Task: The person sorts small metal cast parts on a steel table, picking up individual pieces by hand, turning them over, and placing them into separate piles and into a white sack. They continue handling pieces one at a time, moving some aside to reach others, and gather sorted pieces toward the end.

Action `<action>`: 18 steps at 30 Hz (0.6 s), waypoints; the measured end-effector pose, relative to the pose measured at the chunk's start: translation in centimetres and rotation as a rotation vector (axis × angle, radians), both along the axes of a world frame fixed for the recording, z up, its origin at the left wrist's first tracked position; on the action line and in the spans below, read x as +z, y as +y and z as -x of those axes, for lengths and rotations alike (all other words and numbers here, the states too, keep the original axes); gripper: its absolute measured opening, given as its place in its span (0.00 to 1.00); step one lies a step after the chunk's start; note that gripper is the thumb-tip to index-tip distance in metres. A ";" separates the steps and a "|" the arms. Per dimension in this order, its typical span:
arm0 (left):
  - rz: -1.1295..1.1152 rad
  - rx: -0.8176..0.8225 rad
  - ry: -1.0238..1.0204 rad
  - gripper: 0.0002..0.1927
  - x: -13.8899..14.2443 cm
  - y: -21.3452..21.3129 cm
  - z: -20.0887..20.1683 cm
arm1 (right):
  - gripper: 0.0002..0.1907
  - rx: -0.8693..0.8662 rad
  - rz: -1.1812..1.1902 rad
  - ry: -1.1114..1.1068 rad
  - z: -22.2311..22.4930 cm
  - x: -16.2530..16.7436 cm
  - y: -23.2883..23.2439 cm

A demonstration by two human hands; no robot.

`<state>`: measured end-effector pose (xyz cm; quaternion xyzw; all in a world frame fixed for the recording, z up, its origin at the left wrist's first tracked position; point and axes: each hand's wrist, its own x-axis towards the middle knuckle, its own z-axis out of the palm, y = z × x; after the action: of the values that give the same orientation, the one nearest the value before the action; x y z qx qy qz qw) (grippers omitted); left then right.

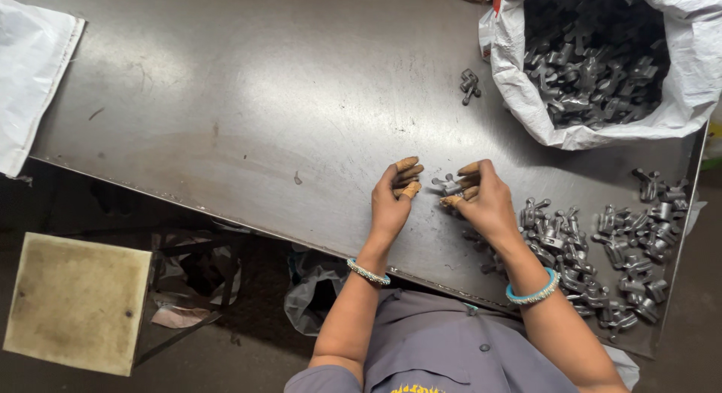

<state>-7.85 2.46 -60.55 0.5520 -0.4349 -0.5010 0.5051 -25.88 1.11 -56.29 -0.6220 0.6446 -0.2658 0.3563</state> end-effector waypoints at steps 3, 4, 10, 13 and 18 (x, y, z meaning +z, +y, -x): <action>-0.037 -0.085 0.170 0.25 -0.2 0.2 0.4 | 0.28 -0.051 0.047 -0.063 0.8 0.0 1.2; -0.043 -0.112 0.220 0.26 -0.2 0.2 0.5 | 0.28 -0.067 0.064 -0.082 1.1 -0.2 1.5; -0.121 -0.239 0.434 0.29 0.6 -0.1 1.4 | 0.27 -0.075 0.028 -0.356 3.4 -1.7 2.8; -0.179 -0.275 0.465 0.30 1.1 -0.2 1.9 | 0.26 0.012 -0.030 -0.658 4.9 -2.9 2.5; -0.180 -0.316 0.540 0.30 1.5 -0.1 2.6 | 0.19 -0.022 -0.387 -1.036 7.2 -4.0 2.3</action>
<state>-10.49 2.40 -59.09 0.3672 -0.3194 -0.7380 0.4675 -33.08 3.42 -60.32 -0.3265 0.4286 -0.4175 0.7317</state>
